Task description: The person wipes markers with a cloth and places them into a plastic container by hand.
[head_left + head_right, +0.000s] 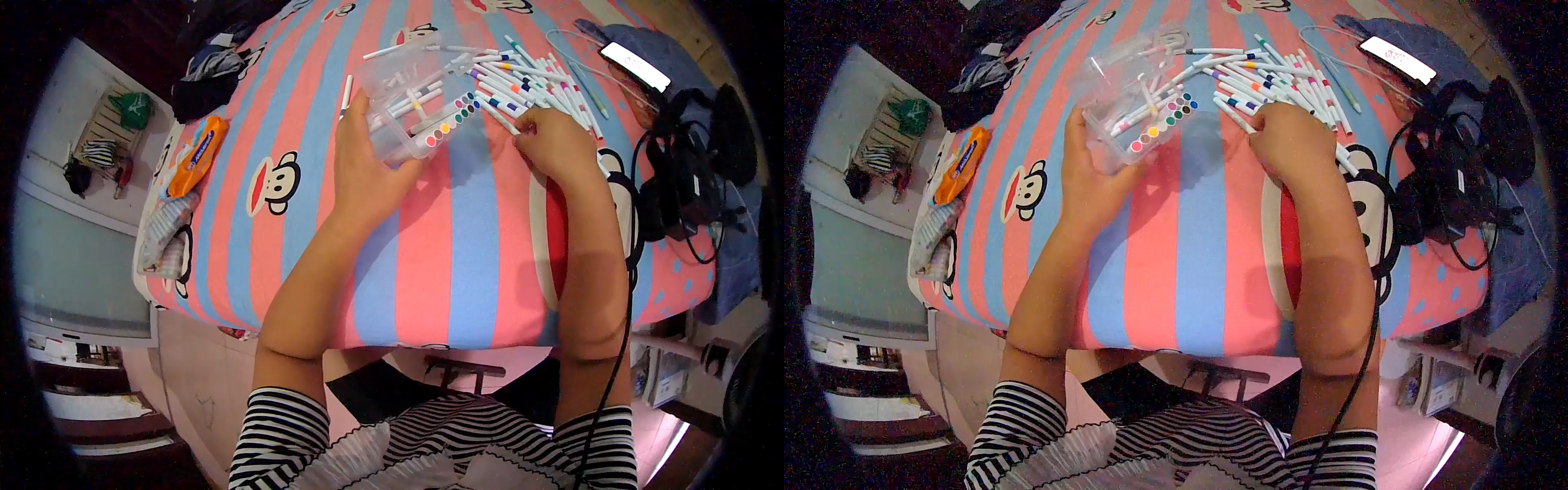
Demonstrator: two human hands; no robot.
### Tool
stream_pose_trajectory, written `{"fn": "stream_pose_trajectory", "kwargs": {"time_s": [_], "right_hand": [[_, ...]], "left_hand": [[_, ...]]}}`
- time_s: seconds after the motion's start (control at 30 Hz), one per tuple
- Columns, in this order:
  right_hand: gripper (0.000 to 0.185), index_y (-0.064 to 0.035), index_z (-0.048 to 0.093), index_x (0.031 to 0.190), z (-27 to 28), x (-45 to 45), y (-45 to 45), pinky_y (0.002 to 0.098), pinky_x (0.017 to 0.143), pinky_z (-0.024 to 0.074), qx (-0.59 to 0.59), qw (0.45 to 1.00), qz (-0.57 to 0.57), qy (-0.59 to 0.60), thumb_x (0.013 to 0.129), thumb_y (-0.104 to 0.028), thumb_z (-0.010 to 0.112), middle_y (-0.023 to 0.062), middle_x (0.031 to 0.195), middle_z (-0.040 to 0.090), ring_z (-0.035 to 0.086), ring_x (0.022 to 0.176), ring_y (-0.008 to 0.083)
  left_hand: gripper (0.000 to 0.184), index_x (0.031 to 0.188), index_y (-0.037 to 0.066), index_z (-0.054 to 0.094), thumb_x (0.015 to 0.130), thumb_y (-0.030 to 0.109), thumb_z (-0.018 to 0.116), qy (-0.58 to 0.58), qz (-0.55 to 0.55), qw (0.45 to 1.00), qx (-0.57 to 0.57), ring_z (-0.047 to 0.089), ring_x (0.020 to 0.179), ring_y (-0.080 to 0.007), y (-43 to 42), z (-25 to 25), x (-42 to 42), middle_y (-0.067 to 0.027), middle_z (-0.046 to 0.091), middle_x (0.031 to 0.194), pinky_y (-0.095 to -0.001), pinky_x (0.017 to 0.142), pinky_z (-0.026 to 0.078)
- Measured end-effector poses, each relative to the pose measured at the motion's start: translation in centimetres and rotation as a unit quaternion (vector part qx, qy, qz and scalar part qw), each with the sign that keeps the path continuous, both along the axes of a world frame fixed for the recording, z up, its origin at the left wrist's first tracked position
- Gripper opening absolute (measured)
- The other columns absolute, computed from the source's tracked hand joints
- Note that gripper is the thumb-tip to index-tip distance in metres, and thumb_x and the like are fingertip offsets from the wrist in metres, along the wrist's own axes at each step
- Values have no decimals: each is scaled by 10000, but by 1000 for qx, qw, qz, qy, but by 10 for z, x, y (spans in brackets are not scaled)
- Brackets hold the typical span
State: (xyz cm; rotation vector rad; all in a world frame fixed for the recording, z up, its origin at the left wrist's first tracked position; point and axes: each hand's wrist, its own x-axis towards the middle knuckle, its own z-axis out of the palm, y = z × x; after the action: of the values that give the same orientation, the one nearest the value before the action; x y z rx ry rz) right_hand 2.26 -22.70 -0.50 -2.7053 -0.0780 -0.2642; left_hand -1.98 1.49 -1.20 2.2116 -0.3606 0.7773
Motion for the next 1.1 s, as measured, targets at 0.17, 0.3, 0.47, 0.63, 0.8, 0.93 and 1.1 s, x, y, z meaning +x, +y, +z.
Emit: {"fn": "stream_pose_trajectory", "kwargs": {"time_s": [0.17, 0.3, 0.47, 0.63, 0.8, 0.93, 1.1], "right_hand": [[287, -24, 700, 832, 13, -3, -10, 373, 661, 485, 24, 994, 59, 84, 733, -285, 632, 155, 802, 670, 637, 729, 285], [305, -28, 694, 772, 12, 3, -5, 400, 674, 506, 11, 996, 40, 78, 732, -324, 631, 176, 757, 662, 644, 711, 314], [318, -44, 690, 741, 5, -4, 7, 402, 639, 511, 81, 991, 93, 54, 752, -355, 622, 170, 730, 668, 647, 678, 319], [296, -66, 696, 778, 3, -6, 7, 390, 637, 503, 98, 988, 107, 61, 765, -357, 643, 126, 729, 679, 653, 689, 292], [308, -81, 693, 906, 1, -10, 27, 397, 700, 503, 67, 990, 108, 55, 766, -354, 667, 104, 803, 690, 665, 790, 276], [332, -82, 674, 1025, 7, -11, 25, 384, 745, 509, 104, 984, 121, 78, 770, -292, 646, 110, 865, 694, 665, 821, 280], [371, -54, 635, 1106, 17, -4, 9, 344, 751, 509, 260, 960, 47, -89, 787, -246, 640, 108, 905, 692, 662, 797, 251]], "left_hand": [[977, 1402, -18, 278, 662, 295, 834, 0, 3, 1000, 4, 447, 1202, -351, 0, 2, -1, -209, 451, 1283, -437, 979, 403], [972, 1399, -20, 282, 665, 301, 833, 5, 2, 1000, 3, 452, 1192, -350, -1, 4, -2, -204, 458, 1274, -442, 973, 404], [943, 1387, -8, 298, 662, 267, 833, 0, 5, 1000, 14, 479, 1180, -329, 0, 3, -2, -192, 474, 1274, -424, 969, 415], [907, 1362, 9, 327, 648, 223, 843, -13, 25, 999, 30, 518, 1185, -298, -2, 6, -4, -182, 500, 1283, -387, 984, 426], [959, 1399, -6, 282, 662, 270, 830, -1, 5, 1000, 15, 449, 1190, -350, -1, 1, -1, -199, 460, 1262, -442, 970, 401], [975, 1402, -16, 274, 663, 287, 833, -2, 2, 1000, 9, 449, 1190, -354, 0, 0, 1, -205, 458, 1267, -443, 976, 400], [999, 1410, -25, 260, 658, 288, 838, 12, 22, 1000, 11, 456, 1182, -353, 1, 0, 0, -208, 457, 1265, -440, 971, 409]]}}
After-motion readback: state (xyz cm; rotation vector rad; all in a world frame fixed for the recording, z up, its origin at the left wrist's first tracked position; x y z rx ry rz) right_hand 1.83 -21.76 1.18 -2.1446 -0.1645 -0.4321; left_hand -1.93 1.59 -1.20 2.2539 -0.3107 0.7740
